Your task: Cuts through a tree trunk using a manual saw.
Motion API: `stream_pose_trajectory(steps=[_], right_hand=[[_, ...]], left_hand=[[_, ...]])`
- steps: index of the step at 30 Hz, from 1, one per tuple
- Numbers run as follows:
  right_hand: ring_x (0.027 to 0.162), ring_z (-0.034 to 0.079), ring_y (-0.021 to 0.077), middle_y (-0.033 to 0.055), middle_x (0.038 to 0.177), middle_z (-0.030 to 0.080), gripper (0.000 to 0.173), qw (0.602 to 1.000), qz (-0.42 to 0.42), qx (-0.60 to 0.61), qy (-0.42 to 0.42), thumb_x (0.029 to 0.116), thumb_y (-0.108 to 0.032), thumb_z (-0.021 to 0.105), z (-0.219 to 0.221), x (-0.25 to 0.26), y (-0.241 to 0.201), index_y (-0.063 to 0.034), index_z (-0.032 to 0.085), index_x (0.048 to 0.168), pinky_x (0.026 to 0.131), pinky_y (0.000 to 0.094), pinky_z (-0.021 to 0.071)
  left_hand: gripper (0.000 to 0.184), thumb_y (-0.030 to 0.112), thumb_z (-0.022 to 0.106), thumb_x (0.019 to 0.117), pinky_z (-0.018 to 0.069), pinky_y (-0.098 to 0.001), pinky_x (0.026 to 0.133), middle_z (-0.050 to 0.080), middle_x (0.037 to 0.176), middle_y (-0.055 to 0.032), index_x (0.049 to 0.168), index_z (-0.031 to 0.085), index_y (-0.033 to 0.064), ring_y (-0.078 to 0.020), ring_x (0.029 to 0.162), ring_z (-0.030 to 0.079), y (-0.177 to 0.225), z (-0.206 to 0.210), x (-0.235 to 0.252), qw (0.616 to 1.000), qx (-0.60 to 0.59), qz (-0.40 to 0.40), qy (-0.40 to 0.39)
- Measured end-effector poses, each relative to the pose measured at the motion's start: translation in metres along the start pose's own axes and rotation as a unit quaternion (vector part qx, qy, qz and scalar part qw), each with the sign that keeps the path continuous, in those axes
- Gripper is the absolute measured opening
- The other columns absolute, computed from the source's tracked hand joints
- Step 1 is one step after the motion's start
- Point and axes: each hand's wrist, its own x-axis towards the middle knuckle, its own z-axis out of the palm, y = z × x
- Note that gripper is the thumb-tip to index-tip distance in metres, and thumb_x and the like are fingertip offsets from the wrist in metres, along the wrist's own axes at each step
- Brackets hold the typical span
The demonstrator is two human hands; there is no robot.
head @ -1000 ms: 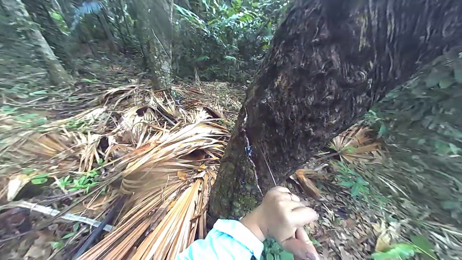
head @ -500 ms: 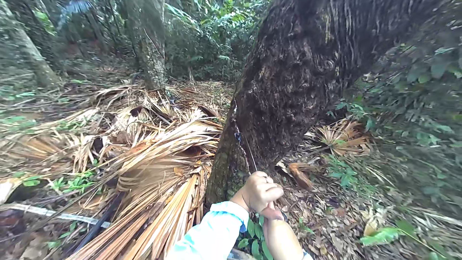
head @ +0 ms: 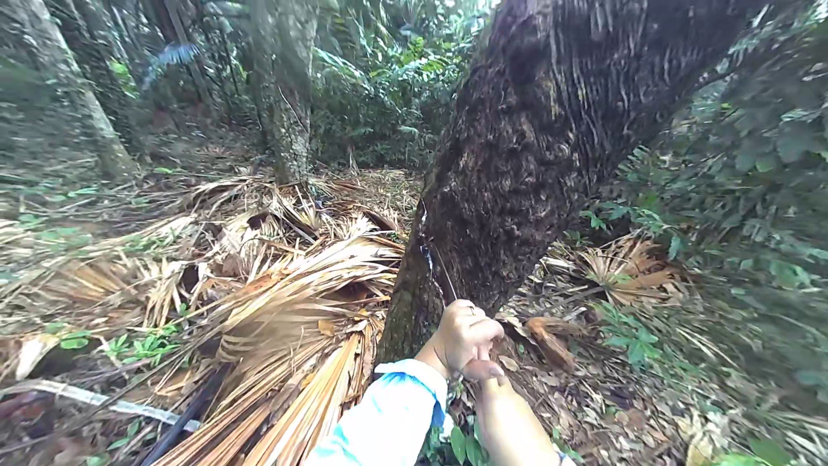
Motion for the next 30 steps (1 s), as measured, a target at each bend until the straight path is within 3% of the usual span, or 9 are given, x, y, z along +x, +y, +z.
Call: stream_pose_trajectory(steps=[2, 9, 12, 15, 18, 20, 21, 25, 30], right_hand=[[0.107, 0.068, 0.0482, 0.0350, 0.138, 0.054, 0.045, 1.000, 0.009, -0.021, 0.004, 0.1069, -0.007, 0.040, 0.003, 0.010, 0.001, 0.0081, 0.041, 0.149, 0.092, 0.0571, 0.0545], [0.101, 0.072, 0.0419, 0.0259, 0.138, 0.059, 0.038, 0.994, 0.013, -0.075, 0.076, 0.1066, -0.008, 0.042, 0.041, 0.068, 0.047, 0.0015, 0.055, 0.141, 0.089, 0.0518, 0.0579], [0.099, 0.072, 0.0463, 0.0310, 0.119, 0.068, 0.026, 0.972, -0.105, -0.022, 0.208, 0.0998, 0.000, 0.054, 0.065, 0.103, 0.082, 0.0079, 0.068, 0.121, 0.088, 0.0570, 0.0573], [0.088, 0.074, 0.0449, 0.0281, 0.099, 0.073, 0.020, 0.900, -0.268, 0.033, 0.341, 0.0825, 0.008, 0.068, 0.082, 0.133, 0.111, 0.0069, 0.075, 0.100, 0.077, 0.0580, 0.0607], [0.085, 0.074, 0.0443, 0.0276, 0.100, 0.072, 0.022, 0.909, -0.281, 0.065, 0.302, 0.0787, 0.006, 0.070, 0.086, 0.107, 0.107, 0.0070, 0.074, 0.100, 0.074, 0.0589, 0.0606], [0.111, 0.069, 0.0446, 0.0302, 0.120, 0.069, 0.028, 0.969, -0.166, 0.103, 0.153, 0.0951, 0.002, 0.060, 0.067, 0.063, 0.080, 0.0123, 0.067, 0.120, 0.100, 0.0575, 0.0519], [0.119, 0.065, 0.0446, 0.0312, 0.126, 0.066, 0.031, 0.975, -0.143, 0.126, 0.118, 0.0980, 0.000, 0.055, 0.067, 0.054, 0.076, 0.0137, 0.064, 0.125, 0.106, 0.0565, 0.0477], [0.101, 0.071, 0.0481, 0.0324, 0.107, 0.070, 0.025, 0.935, -0.203, 0.173, 0.232, 0.0881, 0.005, 0.060, 0.109, 0.074, 0.084, 0.0144, 0.068, 0.110, 0.089, 0.0614, 0.0558], [0.108, 0.069, 0.0461, 0.0315, 0.111, 0.070, 0.025, 0.957, -0.142, 0.154, 0.199, 0.0917, 0.003, 0.059, 0.115, 0.081, 0.061, 0.0128, 0.069, 0.112, 0.096, 0.0594, 0.0535]], left_hand=[[0.087, 0.076, 0.016, 0.0983, 0.0476, -0.0310, 0.063, 0.053, 0.052, -0.0040, 0.075, 0.064, 0.0072, -0.0168, 0.049, 0.050, -0.007, 0.003, -0.002, 1.000, 0.016, 0.013, 0.006], [0.079, 0.075, 0.024, 0.0978, 0.0464, -0.0323, 0.059, 0.053, 0.052, -0.0025, 0.073, 0.062, 0.0106, -0.0172, 0.048, 0.051, -0.028, 0.029, -0.020, 0.987, 0.146, 0.065, -0.009], [0.066, 0.060, 0.031, 0.1014, 0.0449, -0.0331, 0.057, 0.053, 0.051, -0.0026, 0.069, 0.060, 0.0107, -0.0186, 0.048, 0.052, -0.036, 0.043, -0.036, 0.977, 0.205, 0.060, -0.023], [0.059, 0.052, 0.032, 0.1020, 0.0456, -0.0342, 0.065, 0.054, 0.053, -0.0018, 0.069, 0.062, 0.0125, -0.0190, 0.051, 0.052, -0.026, 0.047, -0.049, 0.968, 0.250, 0.006, -0.003], [0.057, 0.050, 0.032, 0.1019, 0.0479, -0.0331, 0.070, 0.056, 0.054, -0.0011, 0.070, 0.064, 0.0141, -0.0181, 0.053, 0.054, 0.002, 0.039, -0.056, 0.965, 0.261, -0.024, 0.002], [0.061, 0.055, 0.030, 0.1028, 0.0462, -0.0322, 0.068, 0.053, 0.053, -0.0009, 0.068, 0.061, 0.0145, -0.0180, 0.053, 0.053, 0.013, 0.037, -0.058, 0.974, 0.225, 0.004, -0.029], [0.064, 0.058, 0.029, 0.1026, 0.0452, -0.0324, 0.066, 0.051, 0.051, -0.0007, 0.067, 0.059, 0.0146, -0.0181, 0.051, 0.051, 0.014, 0.038, -0.058, 0.978, 0.203, 0.018, -0.049], [0.069, 0.066, 0.030, 0.0994, 0.0451, -0.0340, 0.063, 0.052, 0.050, -0.0016, 0.067, 0.060, 0.0133, -0.0183, 0.049, 0.052, 0.003, 0.034, -0.053, 0.980, 0.176, 0.025, -0.084], [0.068, 0.067, 0.032, 0.0980, 0.0426, -0.0336, 0.057, 0.049, 0.047, -0.0011, 0.065, 0.057, 0.0133, -0.0174, 0.045, 0.050, -0.005, 0.022, -0.054, 0.978, 0.179, 0.035, -0.105]])
